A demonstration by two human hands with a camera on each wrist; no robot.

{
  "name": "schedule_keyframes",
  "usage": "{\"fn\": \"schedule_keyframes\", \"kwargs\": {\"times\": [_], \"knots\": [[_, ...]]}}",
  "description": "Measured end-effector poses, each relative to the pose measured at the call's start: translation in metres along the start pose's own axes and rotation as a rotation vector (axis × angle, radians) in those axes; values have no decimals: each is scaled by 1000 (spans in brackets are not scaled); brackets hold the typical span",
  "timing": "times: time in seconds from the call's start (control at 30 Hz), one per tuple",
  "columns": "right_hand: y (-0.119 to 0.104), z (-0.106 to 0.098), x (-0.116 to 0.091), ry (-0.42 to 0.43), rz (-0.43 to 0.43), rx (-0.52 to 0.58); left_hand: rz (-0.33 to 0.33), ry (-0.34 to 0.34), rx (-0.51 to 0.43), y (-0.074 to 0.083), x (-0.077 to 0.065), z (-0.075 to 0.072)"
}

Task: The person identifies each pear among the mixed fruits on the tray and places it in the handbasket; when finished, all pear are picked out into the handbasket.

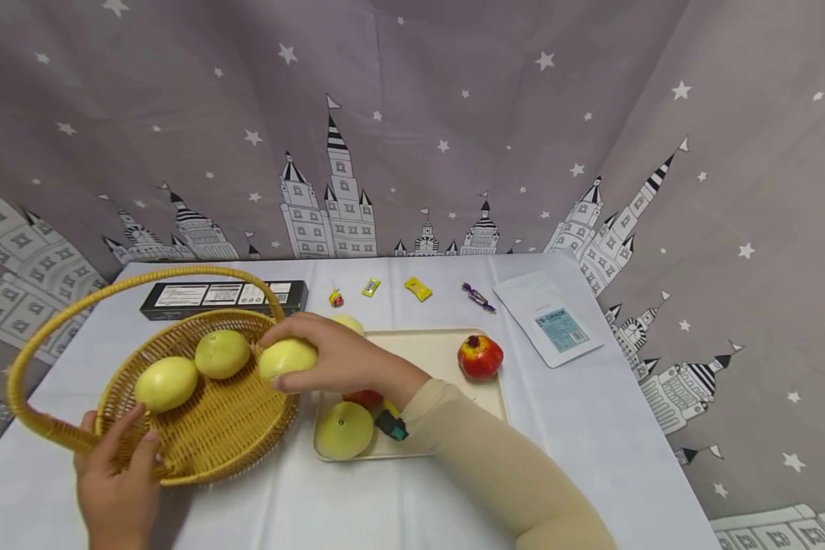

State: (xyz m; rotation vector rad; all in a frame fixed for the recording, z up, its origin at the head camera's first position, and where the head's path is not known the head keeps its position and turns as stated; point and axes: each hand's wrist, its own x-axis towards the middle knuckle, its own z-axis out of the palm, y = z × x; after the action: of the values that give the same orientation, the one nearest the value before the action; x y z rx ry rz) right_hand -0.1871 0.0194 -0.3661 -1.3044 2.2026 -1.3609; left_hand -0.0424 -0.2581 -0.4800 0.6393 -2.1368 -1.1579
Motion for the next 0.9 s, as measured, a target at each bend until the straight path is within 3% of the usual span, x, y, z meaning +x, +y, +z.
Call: {"fn": "schedule_keyframes", "kwargs": {"times": [0.17,0.47,0.7,0.9], "knots": [[-26,24,41,-93,-55,-60,31,-2,-18,-1,0,-1],[-32,74,111,-186,170,-268,107,7,-36,-3,3,-1],[-23,109,121,-334,235,-414,110,-9,-40,-3,2,-1],[-25,130,123,-402,280,-484,114,-7,-45,-4,2,-3]]}}
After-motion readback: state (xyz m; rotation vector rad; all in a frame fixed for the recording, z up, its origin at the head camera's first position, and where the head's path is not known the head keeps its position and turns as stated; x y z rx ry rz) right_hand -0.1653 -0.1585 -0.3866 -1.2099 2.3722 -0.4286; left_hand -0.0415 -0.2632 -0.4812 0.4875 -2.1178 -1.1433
